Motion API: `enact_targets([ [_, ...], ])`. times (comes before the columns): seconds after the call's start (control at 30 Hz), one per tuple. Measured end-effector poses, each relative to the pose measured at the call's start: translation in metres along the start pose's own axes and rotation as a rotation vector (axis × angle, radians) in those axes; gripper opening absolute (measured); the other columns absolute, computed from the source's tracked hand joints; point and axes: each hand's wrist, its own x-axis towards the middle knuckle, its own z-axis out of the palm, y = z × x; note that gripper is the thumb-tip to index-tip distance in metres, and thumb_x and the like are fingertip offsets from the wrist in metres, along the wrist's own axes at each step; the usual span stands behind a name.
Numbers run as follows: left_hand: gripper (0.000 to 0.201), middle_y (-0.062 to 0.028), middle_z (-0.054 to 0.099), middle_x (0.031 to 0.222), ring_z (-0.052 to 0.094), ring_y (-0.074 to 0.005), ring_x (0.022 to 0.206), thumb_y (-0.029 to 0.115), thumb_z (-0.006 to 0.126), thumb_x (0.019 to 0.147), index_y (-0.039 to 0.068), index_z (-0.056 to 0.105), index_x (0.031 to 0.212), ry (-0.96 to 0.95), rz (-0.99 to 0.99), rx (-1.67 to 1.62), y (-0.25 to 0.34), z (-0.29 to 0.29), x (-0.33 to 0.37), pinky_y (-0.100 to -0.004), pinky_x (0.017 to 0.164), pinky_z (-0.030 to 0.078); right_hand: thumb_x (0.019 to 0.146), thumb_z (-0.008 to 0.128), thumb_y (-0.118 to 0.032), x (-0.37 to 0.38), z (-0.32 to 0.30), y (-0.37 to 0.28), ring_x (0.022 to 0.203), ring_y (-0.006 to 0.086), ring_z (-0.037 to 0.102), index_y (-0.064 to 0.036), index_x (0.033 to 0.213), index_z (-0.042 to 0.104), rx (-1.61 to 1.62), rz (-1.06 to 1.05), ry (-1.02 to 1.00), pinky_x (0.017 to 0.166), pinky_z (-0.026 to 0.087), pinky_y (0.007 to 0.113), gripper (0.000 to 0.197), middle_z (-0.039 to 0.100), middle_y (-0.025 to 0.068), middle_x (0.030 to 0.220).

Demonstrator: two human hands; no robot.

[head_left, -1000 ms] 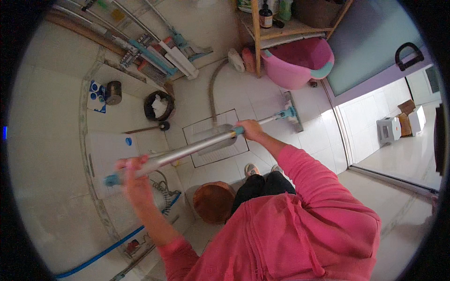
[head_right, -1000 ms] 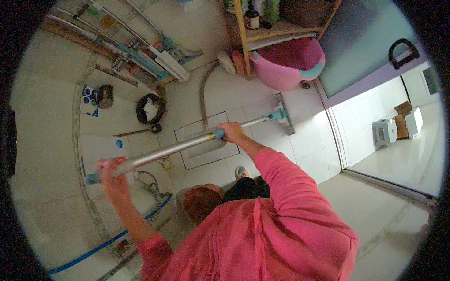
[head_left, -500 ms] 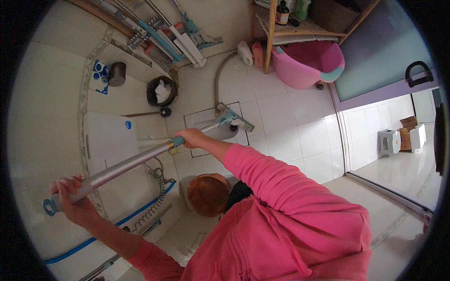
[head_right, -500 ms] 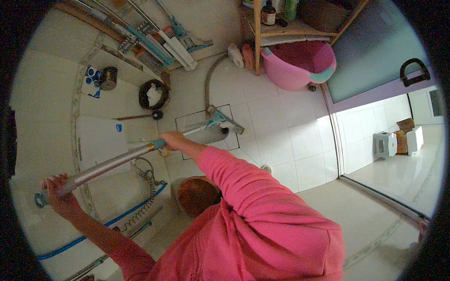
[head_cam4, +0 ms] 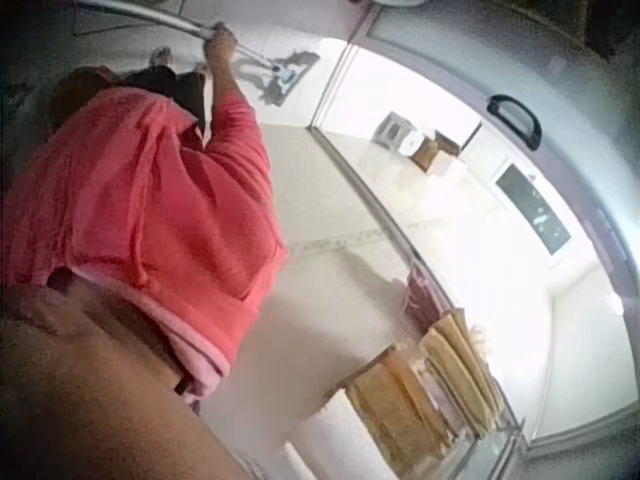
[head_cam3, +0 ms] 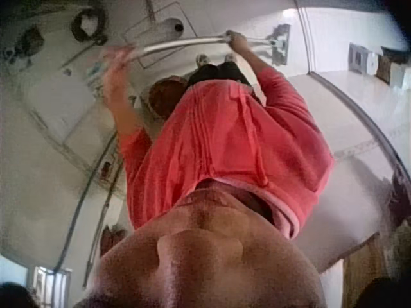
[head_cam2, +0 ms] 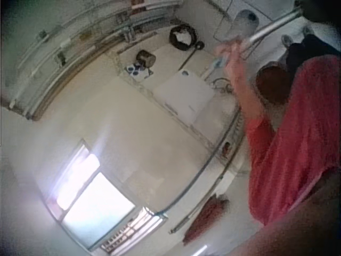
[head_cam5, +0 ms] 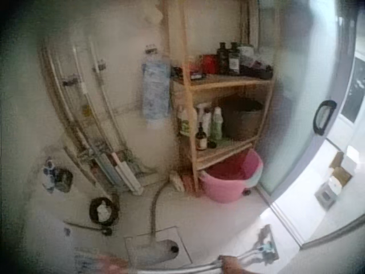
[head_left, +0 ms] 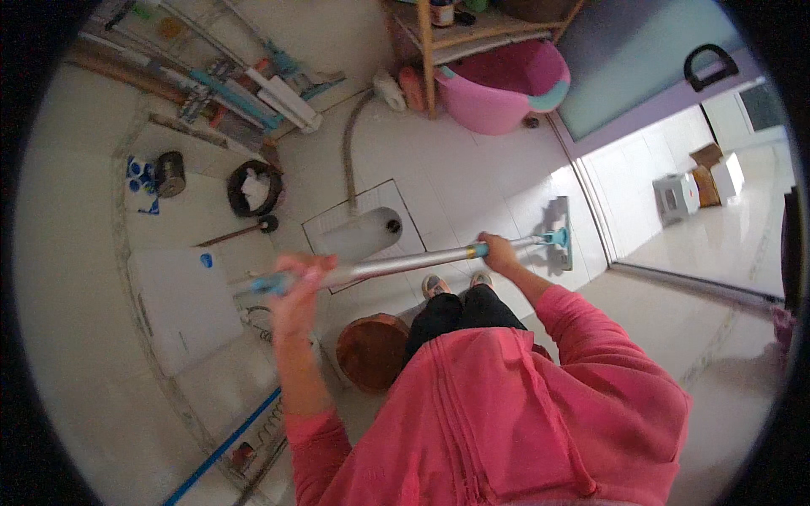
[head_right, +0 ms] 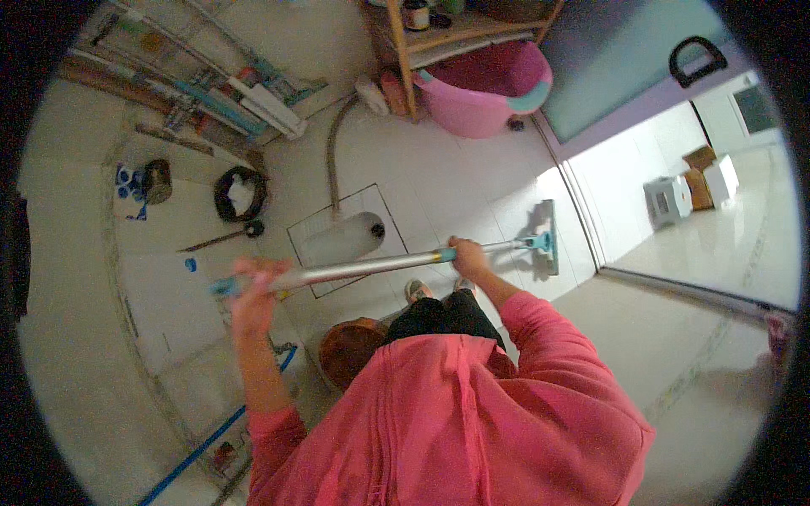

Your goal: The person mops the tiled floor of a bathroom using a flat mop, moving around a squat toilet and a bucket. After mopping, the person rinses a small cloth under the sink faucet.

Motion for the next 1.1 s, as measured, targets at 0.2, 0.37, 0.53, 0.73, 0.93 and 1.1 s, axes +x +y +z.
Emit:
enact_targets([
  [0.2,0.011,-0.0050,0.058,0.087,0.056,-0.0232,0.095,0.010,0.064,0.080,0.010,0.052,0.080,-0.065,-0.305,-0.182,-0.076,0.046,0.030,-0.0463,0.099,0.034,0.076,0.057,-0.020,-0.035,0.017,0.088,0.094,0.0360,0.058,-0.0069,0.103,0.057,-0.123,0.268,-0.018,0.081,0.047,0.044,0.030,0.061,0.0178,0.097],
  [0.37,0.023,-0.0035,0.048,0.075,0.050,-0.0231,0.086,0.029,0.055,0.085,0.011,0.046,0.075,0.016,-0.039,-0.061,0.015,-0.005,0.055,-0.0462,0.095,0.032,0.073,0.059,-0.013,0.040,0.051,-0.009,0.087,0.0310,0.061,-0.0180,0.100,0.063,0.009,0.094,0.040,0.077,0.049,0.041,0.029,0.065,0.0111,0.090],
  [0.53,0.026,0.0004,0.034,0.062,0.034,-0.0153,0.065,0.031,0.052,0.089,0.011,0.040,0.077,-0.200,0.306,-0.071,0.175,-0.028,0.060,-0.0337,0.072,0.033,0.065,0.066,-0.014,0.098,0.057,-0.184,0.083,0.0301,0.062,-0.0175,0.102,0.060,0.523,-0.407,0.191,0.072,0.048,0.040,0.038,0.064,0.0087,0.088],
  [0.73,0.035,0.0040,0.026,0.059,0.028,-0.0087,0.059,0.037,0.047,0.091,0.015,0.033,0.069,0.081,0.550,0.391,0.248,-0.009,-0.005,-0.0271,0.061,0.027,0.068,0.062,-0.011,0.126,0.012,-0.308,0.085,0.0349,0.060,-0.0179,0.108,0.056,0.339,-0.699,-0.284,0.071,0.046,0.043,0.041,0.063,0.0121,0.090],
  [0.93,0.024,0.0018,0.035,0.064,0.039,-0.0128,0.067,0.032,0.051,0.090,0.014,0.041,0.077,0.420,0.643,0.548,0.240,-0.002,-0.051,-0.0315,0.069,0.035,0.068,0.063,-0.007,0.165,0.001,-0.337,0.083,0.0355,0.059,-0.0179,0.111,0.056,0.201,-0.859,-0.339,0.069,0.045,0.043,0.045,0.063,0.0132,0.088],
  [1.1,0.014,-0.0007,0.044,0.072,0.047,-0.0180,0.079,0.025,0.051,0.091,0.012,0.045,0.086,0.692,0.612,0.240,0.175,-0.036,-0.016,-0.0397,0.087,0.038,0.067,0.063,-0.006,0.254,-0.007,-0.320,0.086,0.0337,0.060,-0.0179,0.109,0.057,0.099,-0.824,-0.366,0.070,0.046,0.042,0.044,0.063,0.0129,0.089],
])
